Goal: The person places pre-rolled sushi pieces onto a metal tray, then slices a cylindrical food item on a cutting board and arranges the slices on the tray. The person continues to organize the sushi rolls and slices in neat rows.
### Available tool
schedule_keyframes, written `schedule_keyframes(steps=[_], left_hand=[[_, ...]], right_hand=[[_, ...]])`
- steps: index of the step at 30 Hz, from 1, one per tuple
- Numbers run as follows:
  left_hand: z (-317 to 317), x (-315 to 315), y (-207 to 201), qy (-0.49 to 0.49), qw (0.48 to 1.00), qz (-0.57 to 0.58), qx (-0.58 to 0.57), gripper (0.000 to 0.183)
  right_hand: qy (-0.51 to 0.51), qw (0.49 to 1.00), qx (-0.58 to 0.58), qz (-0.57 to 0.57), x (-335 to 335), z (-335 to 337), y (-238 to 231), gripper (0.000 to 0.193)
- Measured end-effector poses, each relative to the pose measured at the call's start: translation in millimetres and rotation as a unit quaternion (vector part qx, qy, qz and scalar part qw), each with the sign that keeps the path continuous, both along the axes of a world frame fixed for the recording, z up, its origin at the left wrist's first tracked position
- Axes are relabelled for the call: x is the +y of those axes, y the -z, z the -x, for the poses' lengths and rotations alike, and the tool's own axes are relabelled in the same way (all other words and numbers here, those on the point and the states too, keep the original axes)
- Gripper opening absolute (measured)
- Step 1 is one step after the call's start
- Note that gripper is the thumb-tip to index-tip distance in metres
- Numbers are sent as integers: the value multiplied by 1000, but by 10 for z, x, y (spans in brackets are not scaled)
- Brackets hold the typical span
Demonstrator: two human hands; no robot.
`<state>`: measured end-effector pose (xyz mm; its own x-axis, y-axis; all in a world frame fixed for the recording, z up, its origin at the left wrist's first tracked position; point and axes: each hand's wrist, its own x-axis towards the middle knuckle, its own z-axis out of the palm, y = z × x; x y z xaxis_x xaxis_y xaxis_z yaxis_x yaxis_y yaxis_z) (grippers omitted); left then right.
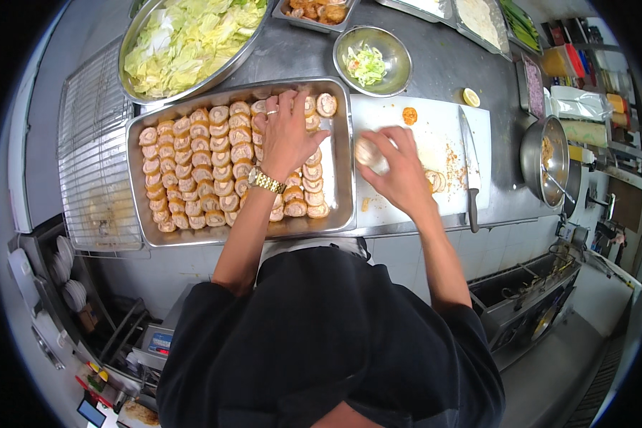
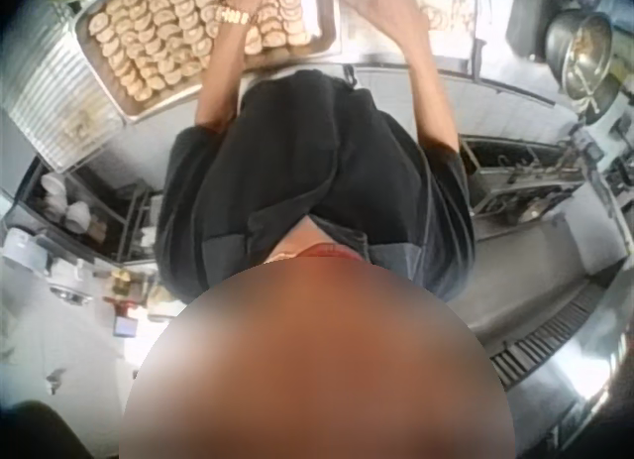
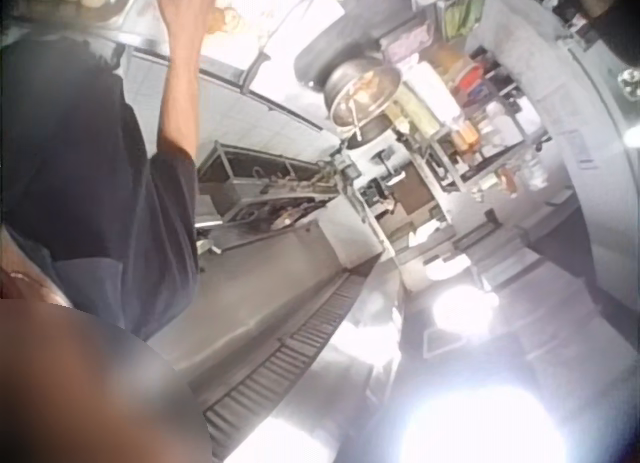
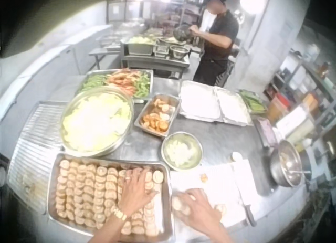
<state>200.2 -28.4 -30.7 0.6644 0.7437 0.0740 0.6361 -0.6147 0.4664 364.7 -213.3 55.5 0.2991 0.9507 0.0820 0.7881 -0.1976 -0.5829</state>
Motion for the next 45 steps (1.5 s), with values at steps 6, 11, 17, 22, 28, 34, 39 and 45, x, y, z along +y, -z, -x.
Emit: schedule_keyframes(steps=[6,11,17,22,28,34,39,45], left_hand=[[-61,-58,49,-55,998,3,-38,93],[-40,-57,36,-61,997,27,-35,94],[25,-58,-17,-27,998,48,-24,117],[8,-64,-16,-12,999,48,8,125],[9,-99,-33,-26,998,53,14,127],[22,-99,-69,-32,998,46,11,125],[9,-98,-80,-32,998,45,-2,124],[50,-90,-104,-18,998,55,-6,109]], right_hand=[[-32,985,-169,-1,817,193,488,55],[-18,969,-246,24,900,289,646,57],[-30,969,-229,92,857,272,635,57],[-18,975,-216,55,872,213,683,56],[17,988,-153,24,860,258,695,61],[22,971,-231,50,785,324,646,64],[37,974,-222,34,818,365,711,66],[62,976,-204,39,755,375,709,72]])
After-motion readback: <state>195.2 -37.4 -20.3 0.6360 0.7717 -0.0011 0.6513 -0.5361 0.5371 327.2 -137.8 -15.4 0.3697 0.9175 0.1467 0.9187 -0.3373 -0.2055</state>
